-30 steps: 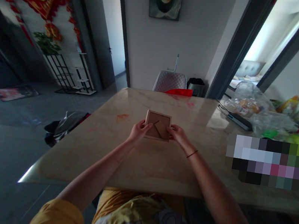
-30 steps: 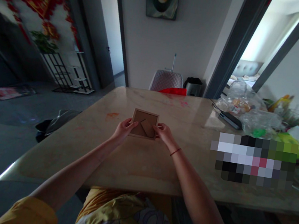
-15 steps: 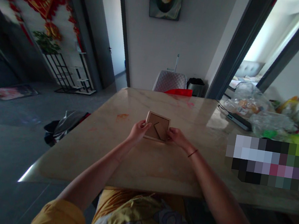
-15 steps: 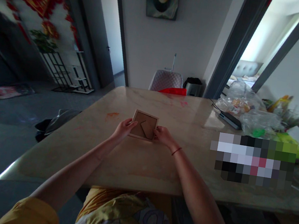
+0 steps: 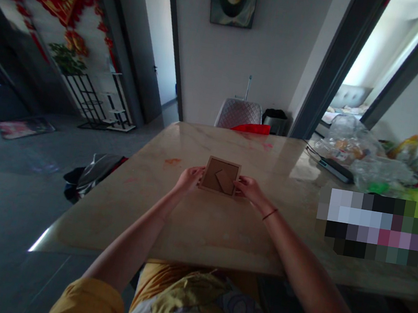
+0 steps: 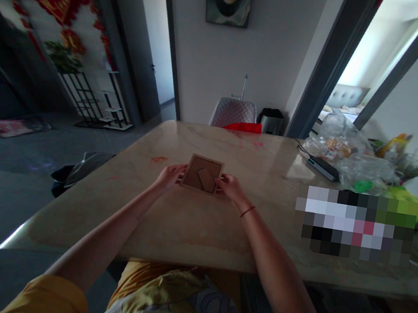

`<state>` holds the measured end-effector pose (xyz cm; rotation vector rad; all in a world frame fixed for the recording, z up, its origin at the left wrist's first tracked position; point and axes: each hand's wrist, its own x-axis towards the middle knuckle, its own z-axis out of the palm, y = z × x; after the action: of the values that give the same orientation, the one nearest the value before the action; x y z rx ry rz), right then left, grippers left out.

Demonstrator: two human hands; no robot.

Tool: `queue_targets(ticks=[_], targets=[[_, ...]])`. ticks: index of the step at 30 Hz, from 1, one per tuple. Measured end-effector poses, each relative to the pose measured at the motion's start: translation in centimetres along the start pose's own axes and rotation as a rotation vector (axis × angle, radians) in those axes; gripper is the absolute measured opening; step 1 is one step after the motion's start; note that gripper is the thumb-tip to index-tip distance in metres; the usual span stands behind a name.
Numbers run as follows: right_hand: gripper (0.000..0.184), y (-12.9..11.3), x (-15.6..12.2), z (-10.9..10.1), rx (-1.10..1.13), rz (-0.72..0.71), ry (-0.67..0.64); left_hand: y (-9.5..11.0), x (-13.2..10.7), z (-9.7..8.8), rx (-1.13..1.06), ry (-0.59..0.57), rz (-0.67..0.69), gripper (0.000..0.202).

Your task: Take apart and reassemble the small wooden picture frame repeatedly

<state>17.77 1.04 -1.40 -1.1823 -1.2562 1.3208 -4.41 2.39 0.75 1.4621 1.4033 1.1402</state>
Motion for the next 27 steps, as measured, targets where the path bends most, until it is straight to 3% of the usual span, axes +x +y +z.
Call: queue_targets(ticks=[2, 8, 14, 22, 24, 27], targets=[[0.013, 0.0, 0.0, 0.0, -0.009, -0.011, 0.019, 0.1, -0.1, -0.2, 0.045, -0.016, -0.022, 0.032], [0.027, 0.0, -0.2, 0.2, 0.016, -0.04, 0.037, 0.5, -1.0, -0.2, 0.353, 0.077, 0.16, 0.021], [0.03, -0.3, -0.4, 0.4, 0.023, -0.037, 0.001, 1.1, -2.0, 0.0, 0.532, 0.055, 0.258, 0.022], [0.025, -0.5, -0.6, 0.4, 0.034, -0.053, -0.006, 0.5, -1.4, 0.0, 0.501, 0.044, 0.252, 0.022], [0.025, -0.5, -0.5, 0.2, 0.053, -0.039, 0.013, 0.3, -1.0, 0.1, 0.403, 0.052, 0.198, 0.02], [0.019, -0.6, -0.6, 0.0, 0.072, -0.024, 0.016, 0.3, -0.6, 0.2, 0.176, 0.079, 0.07, 0.031]])
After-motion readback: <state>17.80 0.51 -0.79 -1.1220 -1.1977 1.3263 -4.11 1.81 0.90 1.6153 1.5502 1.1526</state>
